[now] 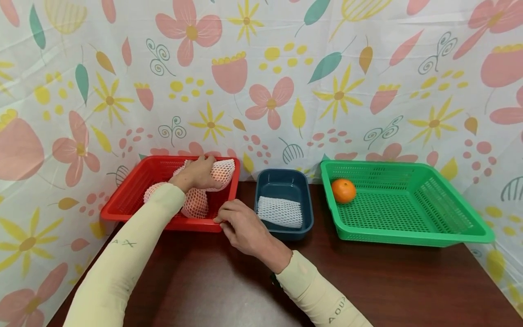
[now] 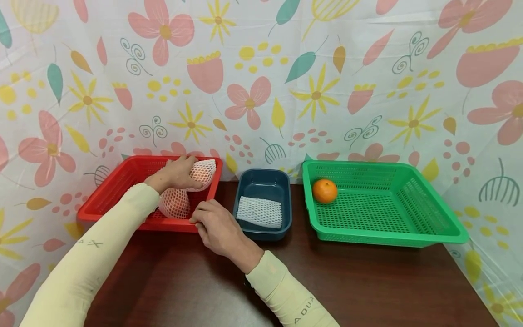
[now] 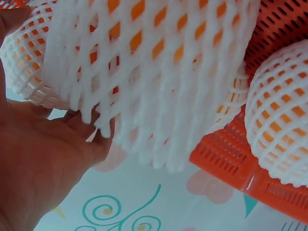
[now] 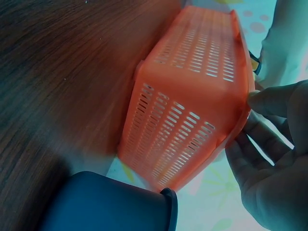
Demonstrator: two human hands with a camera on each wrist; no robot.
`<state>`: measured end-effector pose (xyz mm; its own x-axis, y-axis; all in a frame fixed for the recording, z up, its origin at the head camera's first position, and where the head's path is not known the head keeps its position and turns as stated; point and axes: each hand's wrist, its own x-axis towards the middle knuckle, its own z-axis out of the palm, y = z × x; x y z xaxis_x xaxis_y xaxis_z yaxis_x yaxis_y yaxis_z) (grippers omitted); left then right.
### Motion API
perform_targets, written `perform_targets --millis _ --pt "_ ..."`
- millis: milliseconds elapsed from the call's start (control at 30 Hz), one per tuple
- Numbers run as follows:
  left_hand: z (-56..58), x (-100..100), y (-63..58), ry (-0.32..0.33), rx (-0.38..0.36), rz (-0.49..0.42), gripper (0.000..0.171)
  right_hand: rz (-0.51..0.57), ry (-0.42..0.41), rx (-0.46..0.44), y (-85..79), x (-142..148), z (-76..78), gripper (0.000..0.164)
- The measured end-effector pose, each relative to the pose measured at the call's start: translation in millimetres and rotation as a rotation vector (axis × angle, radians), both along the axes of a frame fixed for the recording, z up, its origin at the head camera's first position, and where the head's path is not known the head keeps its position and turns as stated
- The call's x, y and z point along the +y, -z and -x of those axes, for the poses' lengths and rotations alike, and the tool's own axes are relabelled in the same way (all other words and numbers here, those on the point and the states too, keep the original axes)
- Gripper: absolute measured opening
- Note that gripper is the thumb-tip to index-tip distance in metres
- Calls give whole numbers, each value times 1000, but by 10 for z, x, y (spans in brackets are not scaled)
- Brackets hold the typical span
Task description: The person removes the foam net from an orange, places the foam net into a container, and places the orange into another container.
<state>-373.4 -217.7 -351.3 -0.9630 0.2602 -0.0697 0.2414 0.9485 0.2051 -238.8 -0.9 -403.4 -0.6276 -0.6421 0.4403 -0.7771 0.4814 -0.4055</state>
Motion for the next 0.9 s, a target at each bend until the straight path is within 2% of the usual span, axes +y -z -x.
perform_targets --millis 233,533,900 --pt "-14 3 -39 10 4 -22 103 -5 -1 7 -4 -2 4 23" --pt "-140 13 -174 32 25 -97 95 0 -4 15 -9 -4 4 22" --pt "-231 9 -231 23 40 -129 97 0 -1 12 -2 -2 -6 22"
